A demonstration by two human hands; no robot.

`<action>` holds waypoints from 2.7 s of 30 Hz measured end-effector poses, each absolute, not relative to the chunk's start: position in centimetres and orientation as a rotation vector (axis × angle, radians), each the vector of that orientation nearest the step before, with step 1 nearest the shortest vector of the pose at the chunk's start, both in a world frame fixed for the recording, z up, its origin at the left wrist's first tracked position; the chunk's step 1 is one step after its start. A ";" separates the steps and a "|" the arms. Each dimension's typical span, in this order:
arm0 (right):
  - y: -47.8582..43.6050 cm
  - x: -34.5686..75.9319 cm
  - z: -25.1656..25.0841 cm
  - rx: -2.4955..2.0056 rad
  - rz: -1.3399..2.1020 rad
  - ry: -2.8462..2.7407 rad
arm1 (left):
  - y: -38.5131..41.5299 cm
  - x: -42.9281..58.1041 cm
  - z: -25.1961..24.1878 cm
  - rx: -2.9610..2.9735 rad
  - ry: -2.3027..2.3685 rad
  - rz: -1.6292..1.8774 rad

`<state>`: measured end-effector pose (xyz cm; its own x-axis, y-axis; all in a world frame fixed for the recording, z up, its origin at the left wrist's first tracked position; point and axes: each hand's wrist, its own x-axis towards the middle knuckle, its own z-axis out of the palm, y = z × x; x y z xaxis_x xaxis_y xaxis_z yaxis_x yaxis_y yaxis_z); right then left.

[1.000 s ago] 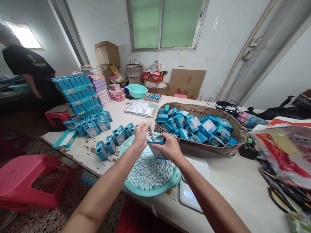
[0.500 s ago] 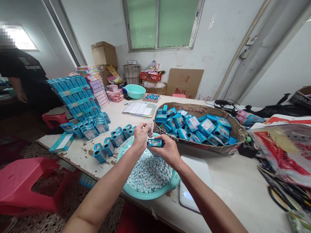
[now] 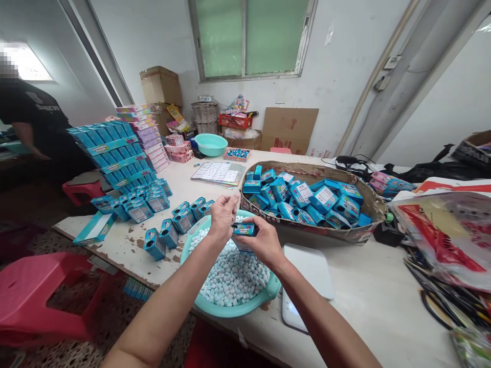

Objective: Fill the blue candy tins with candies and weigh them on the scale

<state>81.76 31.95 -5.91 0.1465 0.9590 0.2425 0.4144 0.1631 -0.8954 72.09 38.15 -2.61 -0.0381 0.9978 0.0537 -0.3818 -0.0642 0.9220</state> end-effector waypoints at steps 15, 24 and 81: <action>28.8 86.5 -6.8 -1.223 0.957 -1.054 | 37.2 67.4 -10.2 2.110 1.335 0.671; 24.4 95.7 -9.7 -1.466 0.567 -0.813 | 34.5 68.5 -10.9 2.416 1.387 0.103; 32.2 82.1 -5.2 -1.430 0.702 -1.546 | 37.6 71.1 -2.5 0.777 0.794 1.440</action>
<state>82.10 32.17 -5.16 0.0610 0.9717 0.2283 0.4679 0.1742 -0.8664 71.09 37.56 -2.52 -0.0178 0.9998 -0.0019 -0.5355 -0.0079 0.8445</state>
